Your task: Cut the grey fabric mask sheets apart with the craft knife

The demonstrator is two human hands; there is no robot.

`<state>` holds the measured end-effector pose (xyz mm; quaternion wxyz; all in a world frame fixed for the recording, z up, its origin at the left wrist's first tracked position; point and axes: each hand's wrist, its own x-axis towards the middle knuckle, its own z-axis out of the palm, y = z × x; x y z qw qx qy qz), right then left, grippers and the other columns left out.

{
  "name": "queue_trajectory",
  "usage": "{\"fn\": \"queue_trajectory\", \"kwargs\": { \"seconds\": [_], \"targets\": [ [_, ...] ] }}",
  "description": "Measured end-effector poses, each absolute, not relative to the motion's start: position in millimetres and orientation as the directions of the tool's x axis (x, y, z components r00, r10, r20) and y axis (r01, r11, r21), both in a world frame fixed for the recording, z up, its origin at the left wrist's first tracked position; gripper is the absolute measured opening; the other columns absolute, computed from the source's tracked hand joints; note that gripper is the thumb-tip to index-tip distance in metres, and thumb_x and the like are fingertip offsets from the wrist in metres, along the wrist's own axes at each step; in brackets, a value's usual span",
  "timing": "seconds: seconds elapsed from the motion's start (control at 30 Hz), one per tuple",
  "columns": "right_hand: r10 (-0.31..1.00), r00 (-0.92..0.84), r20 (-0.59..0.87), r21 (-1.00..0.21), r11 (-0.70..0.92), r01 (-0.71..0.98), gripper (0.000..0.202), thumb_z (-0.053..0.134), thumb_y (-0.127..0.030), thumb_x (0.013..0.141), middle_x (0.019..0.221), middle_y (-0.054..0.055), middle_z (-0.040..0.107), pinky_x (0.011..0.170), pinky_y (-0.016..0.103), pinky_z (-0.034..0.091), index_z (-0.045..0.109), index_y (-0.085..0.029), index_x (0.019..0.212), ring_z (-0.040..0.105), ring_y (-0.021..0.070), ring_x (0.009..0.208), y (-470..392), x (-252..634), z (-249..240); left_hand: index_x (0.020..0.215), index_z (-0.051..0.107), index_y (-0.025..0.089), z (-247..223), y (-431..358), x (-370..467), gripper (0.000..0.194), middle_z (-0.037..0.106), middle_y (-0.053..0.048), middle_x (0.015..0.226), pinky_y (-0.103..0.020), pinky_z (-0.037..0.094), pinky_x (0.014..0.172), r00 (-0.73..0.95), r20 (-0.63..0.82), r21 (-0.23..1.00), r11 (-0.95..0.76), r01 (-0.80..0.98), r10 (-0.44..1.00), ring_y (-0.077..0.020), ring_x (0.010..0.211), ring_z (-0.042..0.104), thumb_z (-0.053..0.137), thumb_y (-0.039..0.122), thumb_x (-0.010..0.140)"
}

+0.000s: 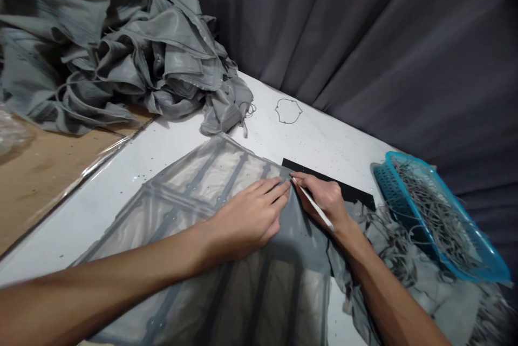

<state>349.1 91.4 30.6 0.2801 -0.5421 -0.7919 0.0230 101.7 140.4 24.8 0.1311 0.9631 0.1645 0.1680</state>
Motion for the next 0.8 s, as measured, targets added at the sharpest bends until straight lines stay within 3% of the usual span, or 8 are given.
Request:
{"fn": "queue_trajectory", "kwargs": {
  "seconds": [0.13, 0.3, 0.5, 0.8],
  "targets": [
    [0.856, -0.144, 0.496, -0.376, 0.361, 0.854, 0.016, 0.064, -0.022, 0.109, 0.113, 0.009, 0.090, 0.077, 0.033, 0.072, 0.078, -0.025, 0.103, 0.089, 0.0256, 0.092, 95.8, 342.2, 28.5, 0.157, 0.062, 0.004, 24.3, 140.2, 100.7, 0.052, 0.060, -0.020, 0.169, -0.046, 0.037, 0.134, 0.885, 0.280, 0.321, -0.905, 0.280, 0.373, -0.0341, 0.160, 0.053, 0.054, 0.026, 0.110],
    [0.881, 0.100, 0.462, -0.588, 0.220, 0.778, 0.017, 0.073, -0.032, 0.106, 0.105, 0.008, 0.090, 0.084, 0.039, 0.073, 0.078, -0.027, 0.090, 0.089, 0.0289, 0.094, 101.1, 341.4, 27.0, 0.154, 0.065, 0.008, 21.5, 141.7, 98.9, 0.050, 0.064, -0.018, 0.166, -0.046, 0.038, 0.133, 0.869, 0.302, 0.349, -0.894, 0.280, 0.391, -0.0320, 0.158, 0.055, 0.055, 0.027, 0.110],
    [0.927, 0.096, 0.363, -0.734, 0.221, 0.642, 0.011, 0.082, -0.033, 0.101, 0.112, 0.009, 0.090, 0.097, 0.045, 0.072, 0.085, -0.026, 0.092, 0.088, 0.0304, 0.103, 94.8, 346.8, 29.0, 0.156, 0.064, 0.007, 20.9, 143.1, 98.0, 0.051, 0.065, -0.018, 0.165, -0.046, 0.040, 0.133, 0.867, 0.325, 0.335, -0.903, 0.269, 0.378, -0.0327, 0.157, 0.056, 0.055, 0.028, 0.110],
    [0.928, 0.002, 0.374, -0.751, 0.301, 0.588, 0.004, 0.085, -0.030, 0.099, 0.116, 0.007, 0.089, 0.105, 0.050, 0.071, 0.088, -0.029, 0.097, 0.087, 0.0317, 0.110, 95.3, 347.1, 25.1, 0.158, 0.060, 0.005, 20.4, 140.2, 96.2, 0.055, 0.060, -0.024, 0.167, -0.048, 0.044, 0.133, 0.856, 0.321, 0.367, -0.886, 0.282, 0.405, -0.0348, 0.158, 0.056, 0.057, 0.020, 0.105]
  ]
}}
